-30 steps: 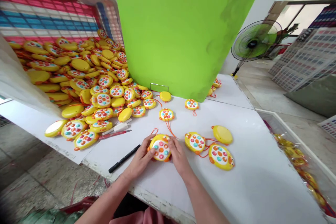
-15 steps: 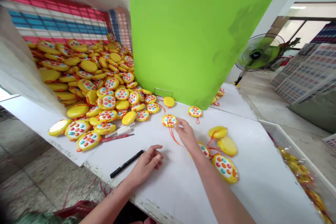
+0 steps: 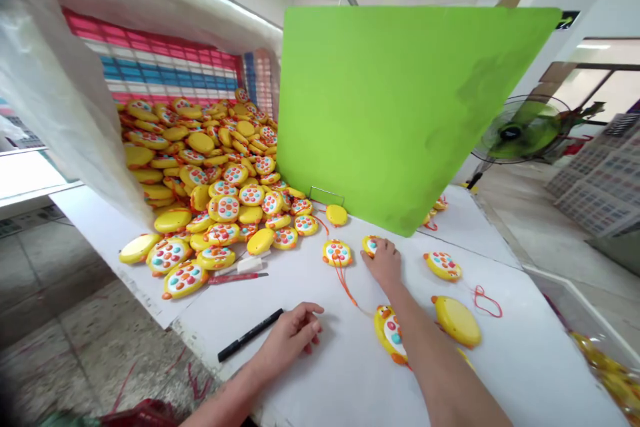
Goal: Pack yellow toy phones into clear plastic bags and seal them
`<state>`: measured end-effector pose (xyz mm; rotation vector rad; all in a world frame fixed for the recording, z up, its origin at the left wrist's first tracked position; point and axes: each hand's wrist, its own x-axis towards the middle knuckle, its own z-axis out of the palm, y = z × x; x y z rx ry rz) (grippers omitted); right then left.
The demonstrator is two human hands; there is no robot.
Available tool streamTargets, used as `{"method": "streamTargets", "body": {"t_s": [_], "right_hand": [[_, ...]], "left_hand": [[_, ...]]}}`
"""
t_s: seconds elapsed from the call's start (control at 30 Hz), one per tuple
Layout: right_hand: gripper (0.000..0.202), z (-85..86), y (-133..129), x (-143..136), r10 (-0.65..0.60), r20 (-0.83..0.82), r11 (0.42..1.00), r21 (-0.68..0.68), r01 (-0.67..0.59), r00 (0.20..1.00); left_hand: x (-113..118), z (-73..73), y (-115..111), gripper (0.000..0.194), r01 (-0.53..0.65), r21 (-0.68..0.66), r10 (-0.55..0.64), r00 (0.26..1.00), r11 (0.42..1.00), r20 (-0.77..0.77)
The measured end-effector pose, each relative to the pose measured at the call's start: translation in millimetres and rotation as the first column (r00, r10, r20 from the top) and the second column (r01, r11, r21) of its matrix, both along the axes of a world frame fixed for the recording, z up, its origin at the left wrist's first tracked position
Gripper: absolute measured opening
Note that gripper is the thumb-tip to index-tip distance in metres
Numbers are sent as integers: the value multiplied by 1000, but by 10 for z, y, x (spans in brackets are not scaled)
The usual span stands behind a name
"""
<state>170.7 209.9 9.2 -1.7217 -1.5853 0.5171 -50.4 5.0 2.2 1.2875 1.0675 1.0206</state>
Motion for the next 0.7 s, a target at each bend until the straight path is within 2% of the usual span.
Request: {"method": "streamTargets", "body": {"t_s": [0.13, 0.2, 0.27, 0.3, 0.37, 0.43, 0.5, 0.6, 0.7], "right_hand": [[41, 121, -309, -77, 118, -121, 990, -58, -125, 986], [45, 163, -648, -179, 173, -187, 978, -81, -191, 967], [45, 166, -1101, -335, 254, -221, 957, -82, -277, 942], [46, 154, -1338, -423, 319, -233, 937, -68, -342, 919], [60, 113, -1751, -585, 503, -221, 863, 82, -498, 835], [50, 61, -2000, -684, 566, -252, 824, 161, -543, 785], [43, 17, -2073, -700, 514, -379, 856, 170, -488, 770], [47, -13, -2002, -621, 333, -563, 929, 59, -365, 756], [43, -7, -1944, -540, 324, -600, 911, -13, -413, 732]], "left_hand": [[-4, 27, -16, 39, -7, 33, 7, 1000, 999, -13], [-11, 38, -32, 47, -4, 53, 3, 1000, 999, 7], [-21, 47, -46, 55, -5, 68, 1, 998, 998, 60], [-27, 52, -50, 60, -24, 75, 17, 996, 997, 90], [-39, 60, -49, 64, -105, 75, 94, 985, 992, 143], [-46, 70, -40, 60, -203, 65, 190, 968, 977, 163], [-50, 84, -33, 51, -232, 63, 219, 961, 971, 168], [-58, 107, -43, 42, -142, 74, 129, 979, 987, 161], [-74, 131, -66, 45, -34, 60, 27, 994, 998, 104]]}}
